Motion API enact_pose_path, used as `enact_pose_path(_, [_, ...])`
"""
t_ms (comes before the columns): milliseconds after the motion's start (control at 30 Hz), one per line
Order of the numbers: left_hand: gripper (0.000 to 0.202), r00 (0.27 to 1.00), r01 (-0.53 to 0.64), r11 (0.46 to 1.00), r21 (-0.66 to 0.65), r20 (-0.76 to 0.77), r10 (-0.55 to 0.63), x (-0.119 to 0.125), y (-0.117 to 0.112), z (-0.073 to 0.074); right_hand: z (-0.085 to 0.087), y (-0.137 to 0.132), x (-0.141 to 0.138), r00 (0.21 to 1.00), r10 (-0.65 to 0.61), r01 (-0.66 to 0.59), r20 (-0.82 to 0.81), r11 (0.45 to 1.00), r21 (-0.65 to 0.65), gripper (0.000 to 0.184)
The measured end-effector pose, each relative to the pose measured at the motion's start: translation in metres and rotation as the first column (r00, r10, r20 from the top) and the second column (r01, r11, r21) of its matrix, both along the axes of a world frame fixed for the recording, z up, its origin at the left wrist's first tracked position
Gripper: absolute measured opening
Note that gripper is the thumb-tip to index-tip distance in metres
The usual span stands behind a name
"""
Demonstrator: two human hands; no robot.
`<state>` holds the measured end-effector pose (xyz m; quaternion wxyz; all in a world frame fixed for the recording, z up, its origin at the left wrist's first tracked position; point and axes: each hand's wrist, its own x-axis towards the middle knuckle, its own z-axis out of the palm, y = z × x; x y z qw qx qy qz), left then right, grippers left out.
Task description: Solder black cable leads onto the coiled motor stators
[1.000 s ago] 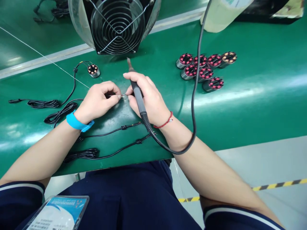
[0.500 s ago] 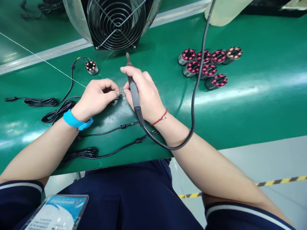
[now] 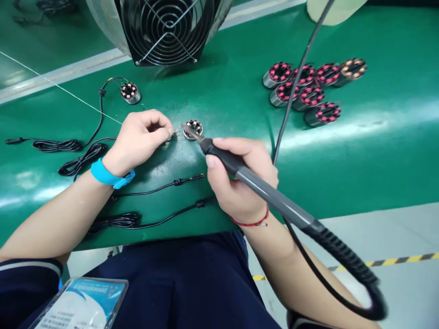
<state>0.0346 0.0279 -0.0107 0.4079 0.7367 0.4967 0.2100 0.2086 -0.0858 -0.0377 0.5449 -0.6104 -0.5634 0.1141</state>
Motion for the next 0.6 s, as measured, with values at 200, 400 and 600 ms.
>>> enact_pose_path(200, [0.012,1.0,0.003,1.0,0.02,-0.003,-0.003,0.0,-0.001,-0.002,-0.006,-0.001,0.0,0.999,0.026,-0.026,0.027,1.0,0.002,0.018])
enact_pose_path(400, [0.014,1.0,0.009,1.0,0.026,0.022,-0.009,0.001,-0.001,-0.001,-0.009,0.002,0.002,0.998,0.041,-0.041,0.037,0.999,0.011,0.019])
enact_pose_path(600, [0.016,0.999,0.008,0.999,0.037,0.043,-0.009,0.001,-0.001,-0.003,-0.014,0.002,0.004,0.999,0.018,-0.019,0.039,0.999,0.034,0.02])
